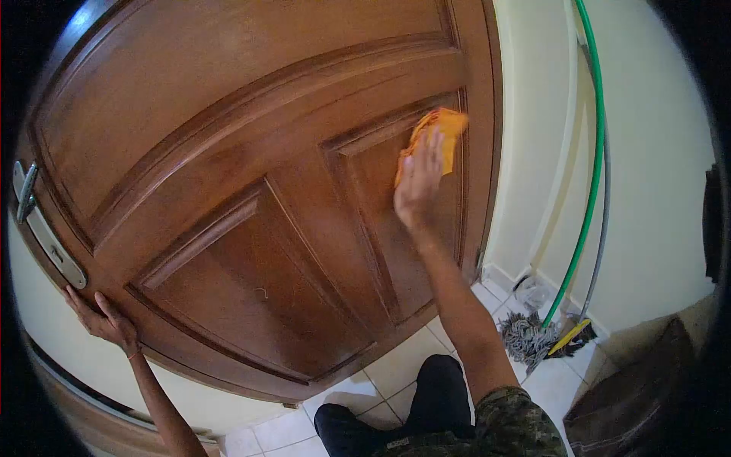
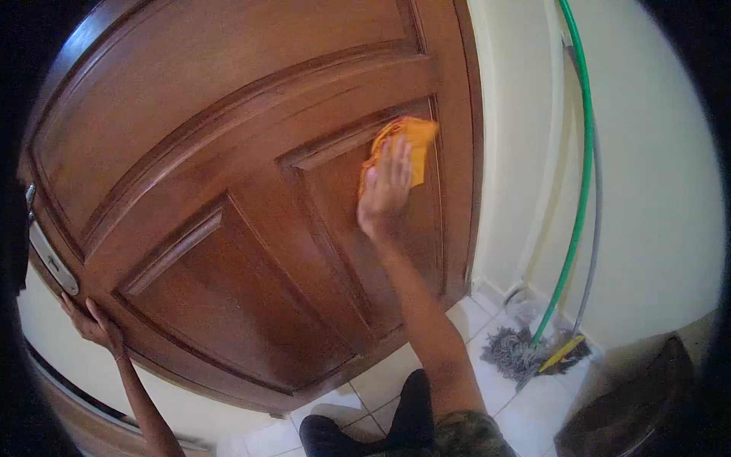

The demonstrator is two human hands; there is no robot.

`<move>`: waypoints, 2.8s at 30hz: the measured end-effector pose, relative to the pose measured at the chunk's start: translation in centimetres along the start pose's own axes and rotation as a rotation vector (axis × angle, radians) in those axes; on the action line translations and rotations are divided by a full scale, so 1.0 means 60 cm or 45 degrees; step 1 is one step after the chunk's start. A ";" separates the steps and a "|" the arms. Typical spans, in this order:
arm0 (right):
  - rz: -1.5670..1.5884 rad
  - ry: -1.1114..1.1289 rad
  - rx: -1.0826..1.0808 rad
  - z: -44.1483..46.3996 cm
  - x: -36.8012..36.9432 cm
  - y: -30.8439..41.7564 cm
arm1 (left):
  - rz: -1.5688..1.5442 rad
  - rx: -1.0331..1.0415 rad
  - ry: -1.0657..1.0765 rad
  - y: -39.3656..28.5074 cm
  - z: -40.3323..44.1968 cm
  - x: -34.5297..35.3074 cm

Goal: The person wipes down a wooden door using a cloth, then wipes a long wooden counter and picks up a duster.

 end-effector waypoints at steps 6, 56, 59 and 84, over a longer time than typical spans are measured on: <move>-0.085 0.312 -0.526 -0.015 -0.011 0.144 | -0.003 0.022 0.012 0.006 0.000 0.002; 0.015 0.120 0.169 0.006 -0.009 -0.154 | -0.001 0.037 0.015 0.043 -0.006 0.005; 0.002 0.106 0.207 -0.105 0.001 -0.195 | 0.050 0.070 0.025 0.045 -0.006 0.006; -0.104 0.058 0.759 -0.283 0.002 -0.225 | 0.017 0.016 0.071 0.057 -0.018 0.011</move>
Point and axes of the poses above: each hand's wrist, its own z-axis towards the middle knuckle, its own x-axis out of the palm, y = z × x, the point moved 6 cm from there along z, towards the middle knuckle, and after that the axes turned 15 degrees about -z, right-handed, at the moved point
